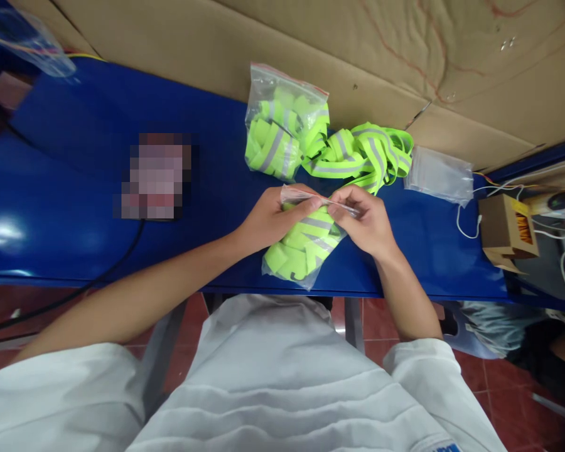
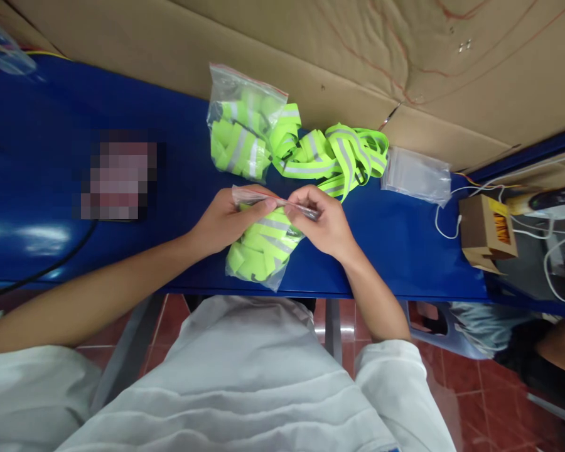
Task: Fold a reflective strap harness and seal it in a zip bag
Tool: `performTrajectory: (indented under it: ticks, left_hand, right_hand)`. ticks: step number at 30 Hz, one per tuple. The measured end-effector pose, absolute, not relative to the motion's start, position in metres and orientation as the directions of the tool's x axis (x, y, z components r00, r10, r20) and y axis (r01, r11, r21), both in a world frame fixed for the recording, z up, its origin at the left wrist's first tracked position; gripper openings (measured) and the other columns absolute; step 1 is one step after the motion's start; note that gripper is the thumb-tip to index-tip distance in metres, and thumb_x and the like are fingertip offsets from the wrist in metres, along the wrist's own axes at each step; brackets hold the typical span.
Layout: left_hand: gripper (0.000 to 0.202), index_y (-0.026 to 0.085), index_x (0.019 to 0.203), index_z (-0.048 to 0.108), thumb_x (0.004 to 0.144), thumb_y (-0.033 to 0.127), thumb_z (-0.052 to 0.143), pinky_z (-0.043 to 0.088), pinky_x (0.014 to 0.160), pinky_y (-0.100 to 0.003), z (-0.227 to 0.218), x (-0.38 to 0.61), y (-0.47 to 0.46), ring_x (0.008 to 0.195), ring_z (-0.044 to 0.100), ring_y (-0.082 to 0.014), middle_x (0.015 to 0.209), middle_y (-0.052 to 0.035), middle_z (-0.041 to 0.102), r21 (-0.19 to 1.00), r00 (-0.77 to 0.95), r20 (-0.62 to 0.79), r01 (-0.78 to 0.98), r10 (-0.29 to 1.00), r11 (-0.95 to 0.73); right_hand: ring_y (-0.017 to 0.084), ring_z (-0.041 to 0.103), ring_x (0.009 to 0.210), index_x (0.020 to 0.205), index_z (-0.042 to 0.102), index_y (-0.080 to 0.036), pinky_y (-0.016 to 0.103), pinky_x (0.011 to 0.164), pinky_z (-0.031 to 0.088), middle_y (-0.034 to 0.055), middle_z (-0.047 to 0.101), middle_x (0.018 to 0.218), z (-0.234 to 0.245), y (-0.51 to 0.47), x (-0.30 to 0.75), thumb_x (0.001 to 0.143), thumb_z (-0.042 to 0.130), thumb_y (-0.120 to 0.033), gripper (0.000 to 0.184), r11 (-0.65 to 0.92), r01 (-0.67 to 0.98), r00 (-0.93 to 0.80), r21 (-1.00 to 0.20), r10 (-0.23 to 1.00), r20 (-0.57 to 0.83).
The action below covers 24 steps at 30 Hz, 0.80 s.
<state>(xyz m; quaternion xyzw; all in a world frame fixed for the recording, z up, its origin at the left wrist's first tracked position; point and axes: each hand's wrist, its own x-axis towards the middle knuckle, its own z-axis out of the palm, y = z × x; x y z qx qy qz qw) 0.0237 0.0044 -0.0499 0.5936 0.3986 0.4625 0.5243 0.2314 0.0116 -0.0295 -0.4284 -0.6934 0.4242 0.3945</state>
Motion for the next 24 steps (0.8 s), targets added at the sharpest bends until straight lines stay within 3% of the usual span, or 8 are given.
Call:
performTrajectory:
  ticks: [5,11,19,24]
  left_hand:
    - [0.036,0.016,0.102,0.082,0.091,0.049,0.075,0.055,0.084,-0.025,-0.053,0.025,0.005,0.093,0.073,-0.0171,0.104,-0.0068,0.082,0.989,0.221,0.146,0.007,0.964,-0.151]
    - [0.038,0.019,0.093,0.084,0.095,0.054,0.07,0.05,0.07,-0.025,-0.051,0.023,0.001,0.074,0.067,-0.0139,0.085,-0.0039,0.08,0.974,0.099,0.212,0.059,0.972,-0.218]
    - [0.039,0.021,0.091,0.086,0.093,0.058,0.072,0.05,0.071,-0.028,-0.053,0.022,0.002,0.076,0.068,-0.0165,0.086,-0.0036,0.081,0.991,0.12,0.12,0.041,0.986,-0.125]
    - [0.044,0.019,0.101,0.084,0.087,0.06,0.079,0.054,0.082,-0.028,-0.053,0.024,0.003,0.089,0.072,-0.0176,0.1,-0.0058,0.082,0.991,0.144,0.092,-0.111,0.985,-0.076]
  right_hand:
    - [0.011,0.054,0.065,0.081,0.066,-0.02,0.026,0.059,0.043,-0.0008,0.063,0.073,-0.032,0.014,0.231,0.084,0.081,-0.065,0.048,0.239,0.263,-0.302,-0.935,0.94,0.155]
    - [0.011,0.055,0.067,0.085,0.069,-0.019,0.025,0.061,0.045,-0.0008,0.065,0.075,-0.029,0.016,0.234,0.081,0.084,-0.062,0.046,0.209,0.251,-0.319,-0.945,0.94,0.123]
    - [0.012,0.053,0.067,0.083,0.068,-0.021,0.027,0.061,0.044,-0.0007,0.062,0.073,-0.039,0.015,0.233,0.087,0.08,-0.061,0.042,0.231,0.256,-0.319,-0.939,0.937,0.143]
    - [0.011,0.052,0.064,0.081,0.067,-0.02,0.026,0.059,0.042,-0.0004,0.063,0.073,-0.032,0.019,0.237,0.083,0.082,-0.065,0.047,0.234,0.264,-0.282,-0.936,0.947,0.157]
